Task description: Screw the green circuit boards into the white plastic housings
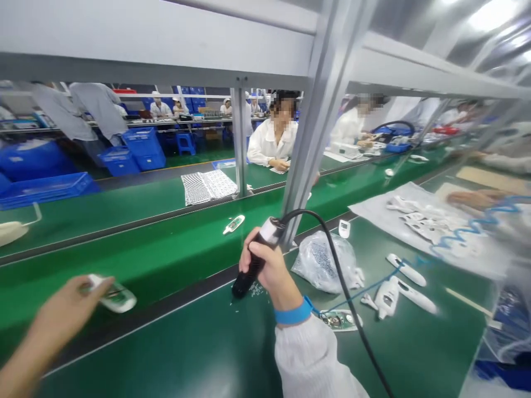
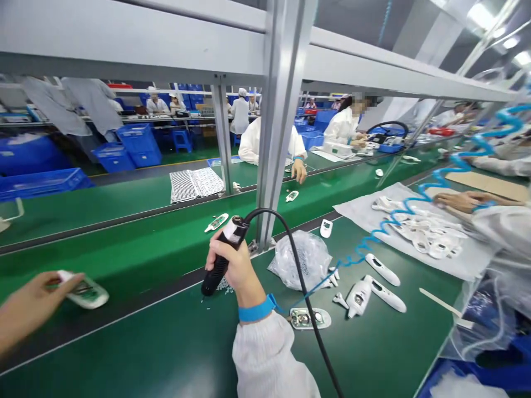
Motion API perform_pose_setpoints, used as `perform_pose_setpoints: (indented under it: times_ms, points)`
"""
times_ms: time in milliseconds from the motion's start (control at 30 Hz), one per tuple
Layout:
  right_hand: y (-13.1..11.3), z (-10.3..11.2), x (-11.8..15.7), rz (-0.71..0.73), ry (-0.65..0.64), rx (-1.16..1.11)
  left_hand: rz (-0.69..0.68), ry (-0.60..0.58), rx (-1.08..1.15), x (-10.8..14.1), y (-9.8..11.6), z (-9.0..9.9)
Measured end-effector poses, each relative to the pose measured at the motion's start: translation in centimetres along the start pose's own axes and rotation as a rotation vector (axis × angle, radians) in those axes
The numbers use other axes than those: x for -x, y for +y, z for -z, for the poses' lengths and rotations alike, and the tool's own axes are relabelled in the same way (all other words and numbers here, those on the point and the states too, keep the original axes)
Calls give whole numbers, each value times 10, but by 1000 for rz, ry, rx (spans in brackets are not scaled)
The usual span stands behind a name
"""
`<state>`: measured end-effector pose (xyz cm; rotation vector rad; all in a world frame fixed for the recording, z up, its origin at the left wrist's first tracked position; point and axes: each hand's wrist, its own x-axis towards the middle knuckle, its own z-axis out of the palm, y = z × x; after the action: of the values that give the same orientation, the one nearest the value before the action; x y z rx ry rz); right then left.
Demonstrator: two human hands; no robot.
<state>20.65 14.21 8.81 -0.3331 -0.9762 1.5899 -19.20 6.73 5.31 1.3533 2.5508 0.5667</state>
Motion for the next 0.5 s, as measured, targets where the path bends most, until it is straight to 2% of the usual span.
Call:
perform_pose_setpoints:
  times_ms: [33,67,133,200,300,400,500]
  points:
    - [0,-2,1,10,-4,4,86,37,137,30,21,-9]
    - [-1,-5,1,19,-8,10,111,76,287,59,41,-21]
    - [-1,-12,3,28,-24,35,63,79,505,109,71,-50]
    - [0,-21,6,44,-47,78,-42,49,568,143,86,-77]
    - [3,-36,12,61,-109,148,-205,33,444,168,90,-98]
    - [5,-51,19,34,-167,197,-393,51,307,175,88,-99]
    - [8,-63,24,5,-176,259,-513,61,249,175,92,-96]
